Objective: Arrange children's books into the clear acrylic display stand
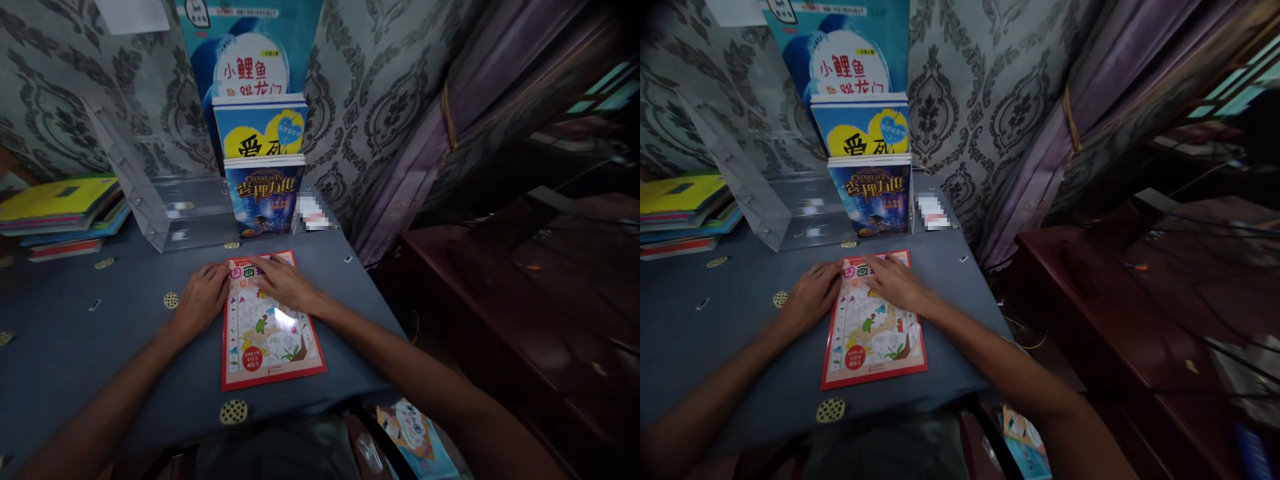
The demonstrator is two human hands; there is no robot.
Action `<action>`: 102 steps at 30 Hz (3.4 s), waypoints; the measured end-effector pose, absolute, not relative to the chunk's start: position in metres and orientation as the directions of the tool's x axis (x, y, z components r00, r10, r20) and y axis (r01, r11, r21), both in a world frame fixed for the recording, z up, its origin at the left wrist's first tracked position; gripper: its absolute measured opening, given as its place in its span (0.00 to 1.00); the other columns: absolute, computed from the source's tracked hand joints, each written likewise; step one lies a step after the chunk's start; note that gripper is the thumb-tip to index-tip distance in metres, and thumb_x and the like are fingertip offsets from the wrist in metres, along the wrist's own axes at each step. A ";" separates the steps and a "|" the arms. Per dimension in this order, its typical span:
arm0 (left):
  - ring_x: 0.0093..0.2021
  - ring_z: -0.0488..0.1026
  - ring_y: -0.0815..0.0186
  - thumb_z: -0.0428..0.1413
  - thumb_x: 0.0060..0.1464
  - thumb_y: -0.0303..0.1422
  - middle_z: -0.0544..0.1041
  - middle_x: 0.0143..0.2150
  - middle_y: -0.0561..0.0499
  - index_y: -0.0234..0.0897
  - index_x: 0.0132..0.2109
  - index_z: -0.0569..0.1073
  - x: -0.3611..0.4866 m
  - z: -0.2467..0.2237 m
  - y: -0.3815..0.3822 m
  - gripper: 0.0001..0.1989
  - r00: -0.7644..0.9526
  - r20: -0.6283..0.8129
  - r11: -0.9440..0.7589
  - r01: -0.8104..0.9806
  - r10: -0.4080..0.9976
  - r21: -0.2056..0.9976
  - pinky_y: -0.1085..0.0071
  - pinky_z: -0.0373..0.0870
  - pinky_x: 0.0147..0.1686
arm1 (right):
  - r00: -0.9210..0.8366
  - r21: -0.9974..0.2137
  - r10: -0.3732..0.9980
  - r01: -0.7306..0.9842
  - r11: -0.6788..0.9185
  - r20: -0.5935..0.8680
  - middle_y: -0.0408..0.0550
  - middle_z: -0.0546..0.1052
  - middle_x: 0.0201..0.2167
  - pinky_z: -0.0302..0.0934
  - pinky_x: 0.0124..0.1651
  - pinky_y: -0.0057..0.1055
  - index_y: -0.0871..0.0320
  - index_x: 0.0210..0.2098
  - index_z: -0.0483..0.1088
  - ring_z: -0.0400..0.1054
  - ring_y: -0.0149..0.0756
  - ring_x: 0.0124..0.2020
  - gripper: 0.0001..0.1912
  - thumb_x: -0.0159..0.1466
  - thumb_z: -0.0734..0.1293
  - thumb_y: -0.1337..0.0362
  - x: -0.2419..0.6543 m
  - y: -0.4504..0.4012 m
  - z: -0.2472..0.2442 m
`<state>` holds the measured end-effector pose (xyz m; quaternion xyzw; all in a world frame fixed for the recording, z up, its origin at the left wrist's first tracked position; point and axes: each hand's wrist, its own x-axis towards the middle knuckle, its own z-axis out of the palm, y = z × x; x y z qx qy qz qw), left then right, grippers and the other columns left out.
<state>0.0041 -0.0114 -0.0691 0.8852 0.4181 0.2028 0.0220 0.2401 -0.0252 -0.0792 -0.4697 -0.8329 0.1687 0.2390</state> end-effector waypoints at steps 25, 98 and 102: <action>0.74 0.53 0.43 0.49 0.63 0.58 0.62 0.72 0.38 0.42 0.68 0.62 0.083 -0.050 -0.078 0.35 0.948 0.036 -0.932 0.304 0.317 0.198 0.37 0.48 0.70 | -0.207 -0.695 0.927 0.615 0.372 0.314 0.49 0.82 0.48 0.64 0.54 0.33 0.60 0.52 0.76 0.74 0.38 0.48 0.17 0.73 0.58 0.62 0.311 -0.022 -0.078; 0.60 0.72 0.54 0.45 0.70 0.37 0.74 0.62 0.38 0.34 0.57 0.73 0.069 -0.073 0.011 0.18 0.804 0.341 -0.873 0.460 0.488 0.163 0.51 0.67 0.59 | -0.401 -0.317 0.867 0.815 0.485 0.297 0.59 0.72 0.63 0.64 0.66 0.55 0.60 0.62 0.69 0.62 0.50 0.69 0.20 0.73 0.61 0.61 0.282 -0.177 -0.074; 0.61 0.71 0.52 0.46 0.69 0.38 0.74 0.61 0.37 0.35 0.57 0.73 0.064 -0.073 0.011 0.18 0.781 0.378 -0.866 0.472 0.497 0.163 0.50 0.68 0.59 | -0.377 -0.290 0.858 0.827 0.482 0.350 0.58 0.75 0.61 0.70 0.62 0.54 0.61 0.58 0.72 0.63 0.56 0.67 0.20 0.71 0.64 0.58 0.264 -0.186 -0.066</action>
